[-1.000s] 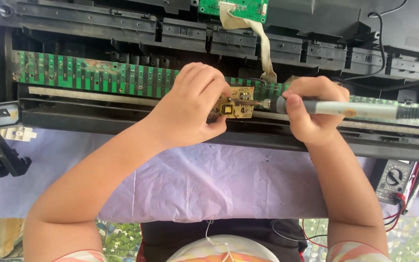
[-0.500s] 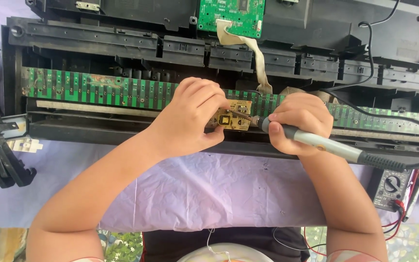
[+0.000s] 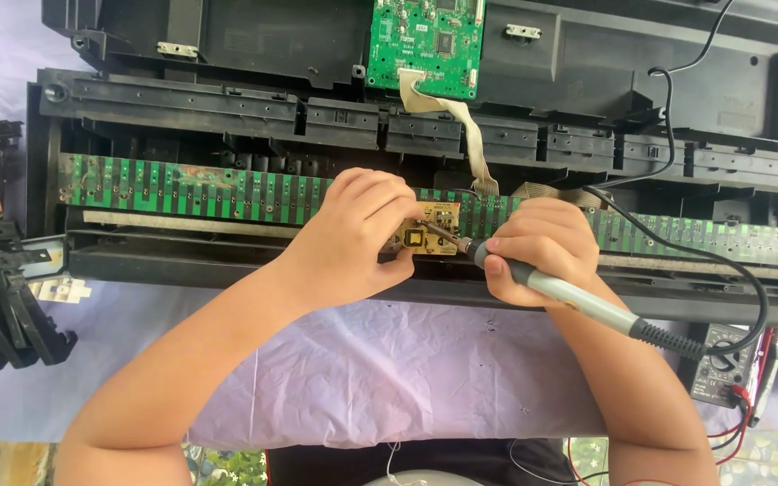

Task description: Soldering components on a yellow circuit board inside an electronic keyboard during a repair.

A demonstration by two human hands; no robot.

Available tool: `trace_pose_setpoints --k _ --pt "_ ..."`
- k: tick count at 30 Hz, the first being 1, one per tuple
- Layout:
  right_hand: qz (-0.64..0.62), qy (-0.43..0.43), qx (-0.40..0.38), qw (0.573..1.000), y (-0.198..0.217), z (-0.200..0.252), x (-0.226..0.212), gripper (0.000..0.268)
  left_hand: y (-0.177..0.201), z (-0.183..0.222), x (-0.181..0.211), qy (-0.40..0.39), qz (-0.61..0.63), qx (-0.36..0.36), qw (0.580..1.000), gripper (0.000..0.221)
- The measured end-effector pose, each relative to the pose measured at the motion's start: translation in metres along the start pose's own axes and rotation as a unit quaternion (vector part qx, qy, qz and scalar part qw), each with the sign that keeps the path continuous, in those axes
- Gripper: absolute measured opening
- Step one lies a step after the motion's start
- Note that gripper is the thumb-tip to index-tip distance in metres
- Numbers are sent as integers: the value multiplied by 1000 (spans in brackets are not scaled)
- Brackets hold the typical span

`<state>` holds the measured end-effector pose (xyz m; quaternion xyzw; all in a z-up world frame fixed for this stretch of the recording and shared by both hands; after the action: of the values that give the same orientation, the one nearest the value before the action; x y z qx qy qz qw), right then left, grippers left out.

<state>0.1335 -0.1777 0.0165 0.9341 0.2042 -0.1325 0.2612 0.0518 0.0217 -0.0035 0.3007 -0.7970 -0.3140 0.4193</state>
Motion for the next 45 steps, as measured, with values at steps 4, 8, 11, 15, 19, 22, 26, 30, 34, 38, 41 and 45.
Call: trace_pose_setpoints --k 4,8,11,15,19,22,26,30,34,38,41,45 --pt "3 -4 1 1000 0 1 0 9 3 -2 2 -3 11 -1 1000 39" --pt "13 1 11 1000 0 2 -1 11 0 0 2 3 0 3 1000 41" --pt "17 6 14 1000 -1 3 -1 11 2 0 2 6 4 1 1000 40" --pt "25 10 16 1000 0 7 0 11 2 -2 1 8 11 1 1000 39" --pt "13 4 3 1000 0 5 1 10 3 -2 1 6 -3 6 1000 37" --pt "16 -2 6 1000 2 7 2 11 4 -3 0 13 -6 2 1000 38" --pt "20 0 -9 1000 3 7 -1 9 4 -3 2 8 -7 10 1000 38" --pt "17 -9 -6 1000 3 7 -1 8 3 -3 3 9 -1 10 1000 40" --pt "11 -17 -8 1000 4 9 2 8 3 -2 1 8 -9 8 1000 45" --pt "-16 -27 17 999 7 7 4 12 8 -5 3 2 -6 -3 1000 56" --pt "-32 -45 30 998 10 6 7 15 9 -6 5 -3 -10 -4 1000 58" --pt "-43 -85 46 994 8 -3 10 20 9 -5 5 -11 -14 -4 1000 60"
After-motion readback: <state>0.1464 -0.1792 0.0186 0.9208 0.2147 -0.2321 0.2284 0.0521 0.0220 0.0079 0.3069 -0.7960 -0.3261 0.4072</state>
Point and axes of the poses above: each hand's wrist, its own z-axis away from the middle knuckle, its own y-axis out of the back of the hand, x = y × z, the point moved 5 cm from there along -z, towards the middle knuckle, and after that the axes turned 1 degree about -x, right-handed, at the moved point
